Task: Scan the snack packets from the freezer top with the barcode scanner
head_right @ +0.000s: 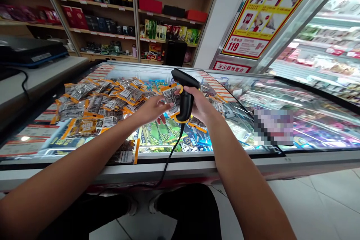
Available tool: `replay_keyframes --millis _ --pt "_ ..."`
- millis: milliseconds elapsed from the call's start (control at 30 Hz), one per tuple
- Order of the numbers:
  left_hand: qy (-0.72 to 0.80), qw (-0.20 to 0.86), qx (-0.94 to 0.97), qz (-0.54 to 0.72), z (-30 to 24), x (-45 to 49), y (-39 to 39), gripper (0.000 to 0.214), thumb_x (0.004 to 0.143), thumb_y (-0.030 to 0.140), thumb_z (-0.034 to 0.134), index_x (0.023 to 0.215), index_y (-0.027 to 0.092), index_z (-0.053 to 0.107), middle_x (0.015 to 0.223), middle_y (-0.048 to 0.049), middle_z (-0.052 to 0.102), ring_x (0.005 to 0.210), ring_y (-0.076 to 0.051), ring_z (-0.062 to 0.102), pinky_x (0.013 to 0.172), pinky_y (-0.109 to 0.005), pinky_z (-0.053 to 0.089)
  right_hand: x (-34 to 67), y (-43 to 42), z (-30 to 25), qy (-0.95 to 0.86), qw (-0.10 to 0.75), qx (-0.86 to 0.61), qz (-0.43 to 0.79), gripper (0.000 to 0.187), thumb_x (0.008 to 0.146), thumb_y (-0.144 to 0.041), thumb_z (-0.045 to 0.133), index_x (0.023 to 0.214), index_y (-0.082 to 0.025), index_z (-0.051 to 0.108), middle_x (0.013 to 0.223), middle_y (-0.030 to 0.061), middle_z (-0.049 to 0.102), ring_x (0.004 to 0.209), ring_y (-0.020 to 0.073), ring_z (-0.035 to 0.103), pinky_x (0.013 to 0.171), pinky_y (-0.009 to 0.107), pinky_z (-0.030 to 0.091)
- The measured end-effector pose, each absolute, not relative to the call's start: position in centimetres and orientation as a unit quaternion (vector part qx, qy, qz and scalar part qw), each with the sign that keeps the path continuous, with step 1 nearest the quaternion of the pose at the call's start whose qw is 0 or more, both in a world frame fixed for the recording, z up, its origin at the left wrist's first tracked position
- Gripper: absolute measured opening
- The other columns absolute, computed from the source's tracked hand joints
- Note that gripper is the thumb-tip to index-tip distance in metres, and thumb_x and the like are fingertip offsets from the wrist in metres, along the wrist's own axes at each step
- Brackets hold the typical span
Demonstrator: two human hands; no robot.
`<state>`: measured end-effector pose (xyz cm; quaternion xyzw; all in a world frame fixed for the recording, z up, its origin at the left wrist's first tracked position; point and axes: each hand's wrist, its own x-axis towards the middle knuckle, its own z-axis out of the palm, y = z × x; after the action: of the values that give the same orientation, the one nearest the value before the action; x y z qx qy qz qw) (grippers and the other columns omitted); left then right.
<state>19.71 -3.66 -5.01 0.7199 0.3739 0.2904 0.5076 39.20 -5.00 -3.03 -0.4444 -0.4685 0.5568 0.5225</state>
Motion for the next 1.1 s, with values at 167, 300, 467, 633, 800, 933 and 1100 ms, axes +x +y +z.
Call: replay_keyframes --millis 167,300,467,633,800,933,1100 --pt "0.435 0.349 0.732 0.391 -4.8 18.9 -2.6 0.016 0.094 0.034 0.054 0.093 0.019 0.057 0.083 -0.0073 0.069 0.062 -0.019 0.065 0.057 -0.032 0.047 39.0 -5.4 -3.0 -0.521 0.544 -0.411 0.513 0.02 0.08 -0.033 0.071 0.097 -0.023 0.07 0.097 0.0032 0.071 0.082 0.0191 0.065 0.074 0.031 0.055" --pt "0.47 0.165 0.761 0.416 -4.4 17.6 -1.7 0.014 0.089 0.03 0.056 0.079 0.02 0.052 0.075 -0.006 0.062 0.071 -0.021 0.059 0.06 -0.032 0.038 39.3 -5.6 -3.0 -0.571 0.504 -0.4 0.51 0.011 0.081 -0.031 0.065 0.086 -0.021 0.065 0.072 0.0017 0.061 0.059 0.0155 0.055 0.053 0.029 0.047" --pt "0.475 0.15 0.771 0.398 -4.1 17.1 -1.3 0.013 0.089 0.027 0.055 0.078 0.021 0.05 0.074 -0.0043 0.059 0.068 -0.019 0.054 0.059 -0.032 0.033 39.3 -6.3 -2.8 -0.613 0.432 -0.408 0.52 0.011 0.082 -0.032 0.063 0.082 -0.021 0.061 0.063 0.0002 0.052 0.05 0.0139 0.047 0.046 0.029 0.041" --pt "0.486 0.134 0.782 0.365 -4.4 17.3 -1.4 0.018 0.092 0.03 0.053 0.077 0.021 0.048 0.076 -0.0054 0.06 0.069 -0.019 0.053 0.059 -0.032 0.032 39.1 -6.6 -2.7 -0.616 0.428 -0.408 0.521 0.013 0.083 -0.032 0.063 0.08 -0.021 0.059 0.064 0.0001 0.052 0.051 0.0133 0.047 0.047 0.029 0.041" --pt "0.496 0.141 0.777 0.361 -3.9 16.7 -1.4 0.016 0.091 0.031 0.053 0.08 0.022 0.048 0.076 -0.0053 0.059 0.068 -0.018 0.05 0.058 -0.032 0.03 39.2 -6.6 -2.3 -0.613 0.456 -0.415 0.494 0.009 0.083 -0.029 0.062 0.082 -0.02 0.06 0.064 0.0005 0.054 0.051 0.0141 0.049 0.049 0.028 0.04" --pt "0.491 0.154 0.768 0.382 -3.3 16.1 -1.3 0.016 0.09 0.029 0.053 0.078 0.022 0.045 0.074 -0.0037 0.057 0.065 -0.017 0.048 0.058 -0.031 0.029 39.6 -6.6 -2.1 -0.618 0.469 -0.4 0.488 0.011 0.082 -0.03 0.062 0.079 -0.02 0.06 0.064 0.0009 0.054 0.052 0.0149 0.049 0.05 0.029 0.041" --pt "0.505 0.162 0.768 0.359 -3.3 16.1 -1.2 0.024 0.09 0.031 0.054 0.073 0.023 0.038 0.068 -0.0029 0.051 0.061 -0.016 0.045 0.056 -0.032 0.028 39.9 -6.7 -2.5 -0.618 0.467 -0.373 0.512 0.009 0.081 -0.028 0.064 0.083 -0.019 0.063 0.069 0.0019 0.055 0.056 0.015 0.048 0.048 0.028 0.041"
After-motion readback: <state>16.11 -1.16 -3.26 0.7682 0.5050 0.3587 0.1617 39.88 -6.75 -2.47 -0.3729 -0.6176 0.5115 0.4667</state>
